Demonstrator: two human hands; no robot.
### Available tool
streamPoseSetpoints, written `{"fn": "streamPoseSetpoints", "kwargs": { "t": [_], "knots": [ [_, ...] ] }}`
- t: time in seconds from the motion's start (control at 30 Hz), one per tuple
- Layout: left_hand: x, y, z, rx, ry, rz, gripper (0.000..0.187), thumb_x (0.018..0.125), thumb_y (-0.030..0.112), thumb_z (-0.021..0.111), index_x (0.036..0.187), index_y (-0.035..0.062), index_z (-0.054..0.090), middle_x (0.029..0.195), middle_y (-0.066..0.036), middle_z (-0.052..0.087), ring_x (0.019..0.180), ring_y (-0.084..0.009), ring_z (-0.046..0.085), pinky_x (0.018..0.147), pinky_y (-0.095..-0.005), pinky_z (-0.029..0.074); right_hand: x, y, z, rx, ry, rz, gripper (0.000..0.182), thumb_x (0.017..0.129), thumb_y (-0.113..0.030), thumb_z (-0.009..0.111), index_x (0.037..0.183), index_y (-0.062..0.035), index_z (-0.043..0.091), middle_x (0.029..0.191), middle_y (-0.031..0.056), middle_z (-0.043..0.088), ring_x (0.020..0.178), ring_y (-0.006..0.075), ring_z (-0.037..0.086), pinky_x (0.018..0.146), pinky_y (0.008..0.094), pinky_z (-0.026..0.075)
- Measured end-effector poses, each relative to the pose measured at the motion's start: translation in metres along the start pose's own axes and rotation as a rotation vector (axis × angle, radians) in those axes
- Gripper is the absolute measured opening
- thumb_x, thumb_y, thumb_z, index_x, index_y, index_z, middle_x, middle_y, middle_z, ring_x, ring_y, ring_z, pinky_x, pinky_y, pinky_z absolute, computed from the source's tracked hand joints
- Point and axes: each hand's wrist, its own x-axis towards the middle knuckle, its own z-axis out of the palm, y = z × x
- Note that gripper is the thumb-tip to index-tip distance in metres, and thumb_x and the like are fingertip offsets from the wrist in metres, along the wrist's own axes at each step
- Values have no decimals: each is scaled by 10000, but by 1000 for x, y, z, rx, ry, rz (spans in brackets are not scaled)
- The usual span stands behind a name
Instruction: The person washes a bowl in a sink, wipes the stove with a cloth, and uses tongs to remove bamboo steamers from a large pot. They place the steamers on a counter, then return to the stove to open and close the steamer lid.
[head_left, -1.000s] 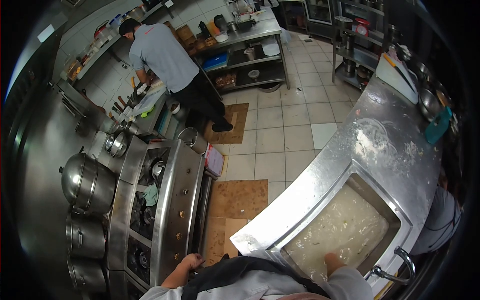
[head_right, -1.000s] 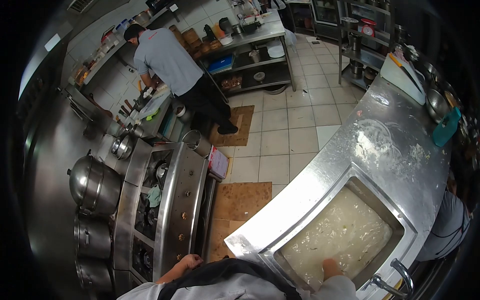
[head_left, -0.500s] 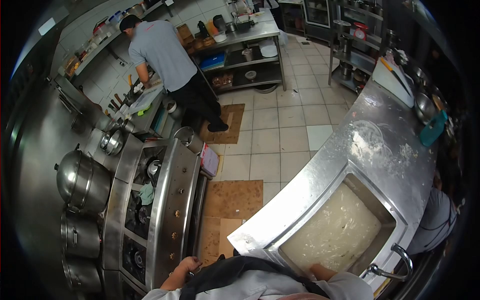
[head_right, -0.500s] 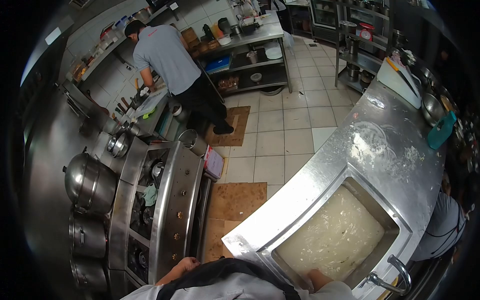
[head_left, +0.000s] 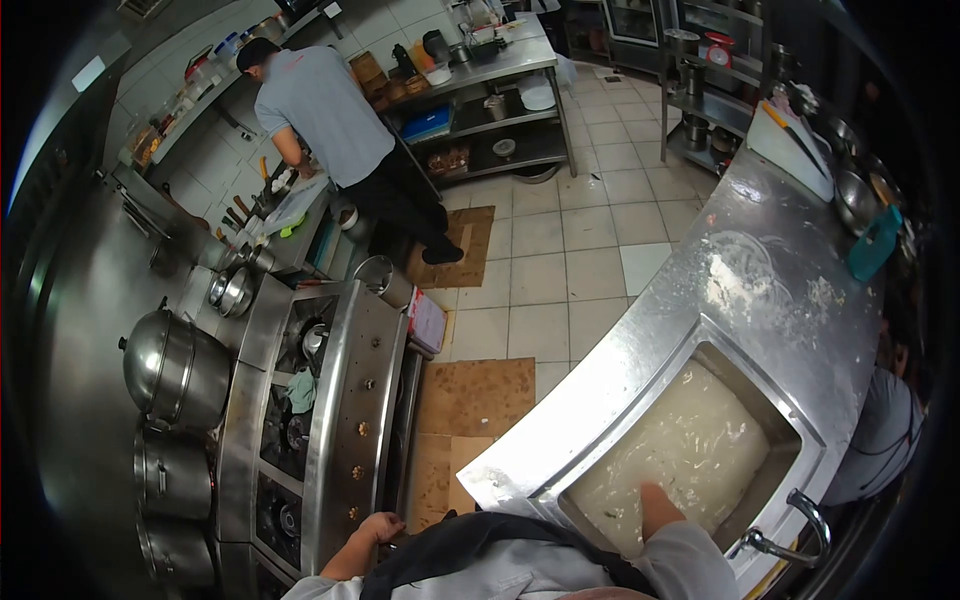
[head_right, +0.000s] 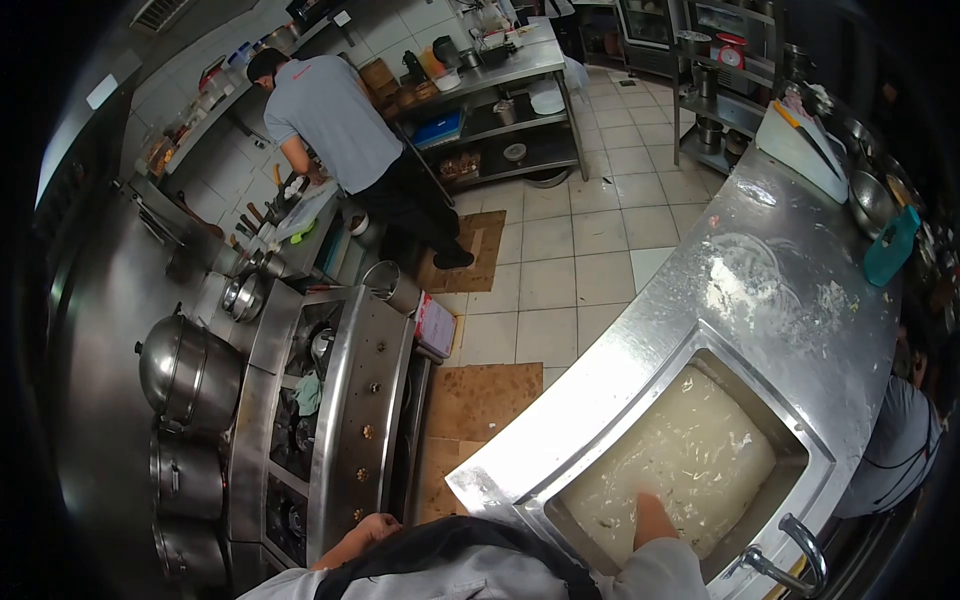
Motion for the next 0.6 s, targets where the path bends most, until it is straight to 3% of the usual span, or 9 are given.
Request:
{"fn": "streamPoseSetpoints", "kwargs": {
  "t": [0.37, 0.6],
  "knots": [
    [2, -8, -2, -6, 3, -54, 421, 857, 483, 626, 1035, 116, 727, 1026, -166, 711, 990, -338, 668, 874, -411, 515, 18, 50, 1, -73, 19, 140, 428, 963, -352, 490, 1307, -121, 597, 1365, 159, 560, 1259, 348, 539, 1043, 462, 433],
    [0, 1, -10, 50, -7, -38, 421, 867, 470, 611, 1049, 108, 721, 1022, -160, 713, 988, -340, 668, 874, -412, 519, 25, 45, -6, -78, 32, 128, 425, 960, -348, 499, 1304, -119, 600, 1361, 160, 563, 1256, 348, 542, 1040, 461, 437]
  ]
}}
